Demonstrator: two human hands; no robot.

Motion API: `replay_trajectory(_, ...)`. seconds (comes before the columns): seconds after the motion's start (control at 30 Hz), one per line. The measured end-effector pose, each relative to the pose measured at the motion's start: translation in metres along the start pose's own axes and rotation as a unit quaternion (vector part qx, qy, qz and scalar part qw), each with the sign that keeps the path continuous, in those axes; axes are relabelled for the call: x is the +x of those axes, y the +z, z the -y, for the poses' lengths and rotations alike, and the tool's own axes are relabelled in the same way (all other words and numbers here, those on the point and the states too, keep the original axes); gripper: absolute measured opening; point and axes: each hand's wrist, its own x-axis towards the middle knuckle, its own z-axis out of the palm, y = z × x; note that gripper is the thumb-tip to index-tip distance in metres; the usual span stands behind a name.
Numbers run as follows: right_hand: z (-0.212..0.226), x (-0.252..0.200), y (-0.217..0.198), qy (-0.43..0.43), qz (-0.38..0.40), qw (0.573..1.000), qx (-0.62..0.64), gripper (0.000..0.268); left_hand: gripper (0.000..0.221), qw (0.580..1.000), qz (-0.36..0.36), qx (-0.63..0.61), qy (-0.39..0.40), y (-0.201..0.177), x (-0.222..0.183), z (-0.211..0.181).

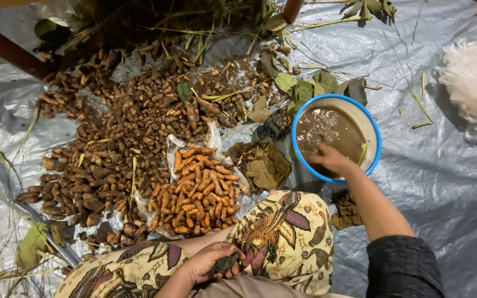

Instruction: Sorting harvested turmeric roots on a plastic sheet, separating them from debris and organizing them into a pile.

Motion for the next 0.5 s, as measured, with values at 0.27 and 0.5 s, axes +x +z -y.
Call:
replay_trajectory(0.27,-0.045,0.060,0.043,-0.147,-0.215,0.932,-0.253,0.043,0.032,1.000,-0.013,-0.002,-0.015,0.000,0.002,-0.001)
replay_trajectory(0.5,-0.034,0.082,0.045,-0.095,-0.345,0.873,-0.332,0.028,0.032,1.000,-0.024,0.006,-0.019,-0.002,0.004,0.000)
